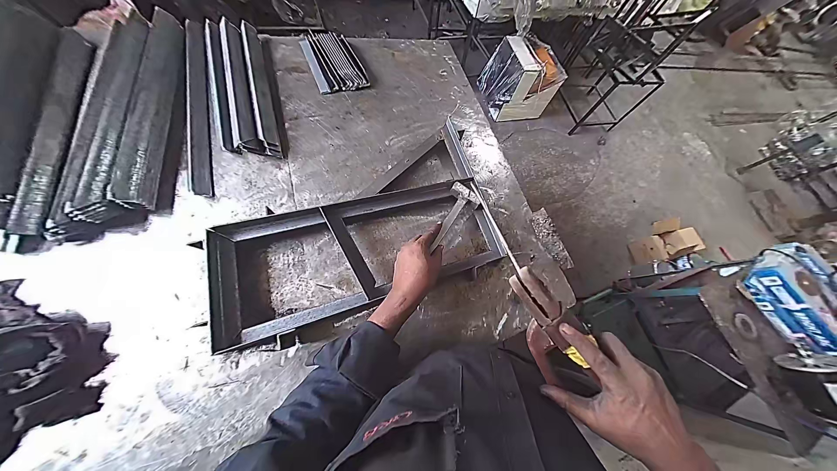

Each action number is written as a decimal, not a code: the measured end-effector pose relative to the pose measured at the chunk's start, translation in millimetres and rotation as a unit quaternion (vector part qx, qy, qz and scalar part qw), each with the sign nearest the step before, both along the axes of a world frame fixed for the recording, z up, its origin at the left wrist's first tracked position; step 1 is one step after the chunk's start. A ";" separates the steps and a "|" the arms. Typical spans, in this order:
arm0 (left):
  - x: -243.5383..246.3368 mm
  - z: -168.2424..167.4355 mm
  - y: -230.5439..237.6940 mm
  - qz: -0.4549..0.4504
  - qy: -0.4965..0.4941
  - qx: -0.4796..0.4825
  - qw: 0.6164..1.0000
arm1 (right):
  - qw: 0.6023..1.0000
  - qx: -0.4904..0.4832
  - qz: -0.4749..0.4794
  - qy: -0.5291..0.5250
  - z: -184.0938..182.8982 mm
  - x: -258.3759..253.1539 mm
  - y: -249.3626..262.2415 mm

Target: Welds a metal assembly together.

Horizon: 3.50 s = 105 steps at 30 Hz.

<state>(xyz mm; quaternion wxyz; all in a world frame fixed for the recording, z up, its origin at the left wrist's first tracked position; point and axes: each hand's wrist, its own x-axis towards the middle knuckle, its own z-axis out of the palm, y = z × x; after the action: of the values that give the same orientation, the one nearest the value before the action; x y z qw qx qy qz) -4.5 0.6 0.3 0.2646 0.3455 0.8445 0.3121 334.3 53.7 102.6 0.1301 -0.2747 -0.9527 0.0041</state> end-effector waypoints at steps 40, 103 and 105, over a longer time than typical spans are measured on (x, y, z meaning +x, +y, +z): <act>-2.1 -2.5 -1.1 -0.033 0.001 0.005 0.999 | 0.994 0.049 -0.053 -0.076 -6.4 -38.7 -40.2; 2.3 5.9 3.9 -0.017 0.045 -0.014 0.999 | 0.825 -0.426 -0.080 0.362 -42.4 -10.5 -22.9; 3.2 5.4 3.6 -0.014 0.049 -0.013 0.999 | 0.814 -0.448 -0.076 0.361 -43.5 -11.8 -19.4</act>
<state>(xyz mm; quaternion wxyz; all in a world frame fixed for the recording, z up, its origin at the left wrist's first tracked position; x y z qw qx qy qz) -1.3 4.2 5.7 0.2317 0.3687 0.8556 0.2799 322.5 34.2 59.1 0.3273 -0.3530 -0.7058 0.5197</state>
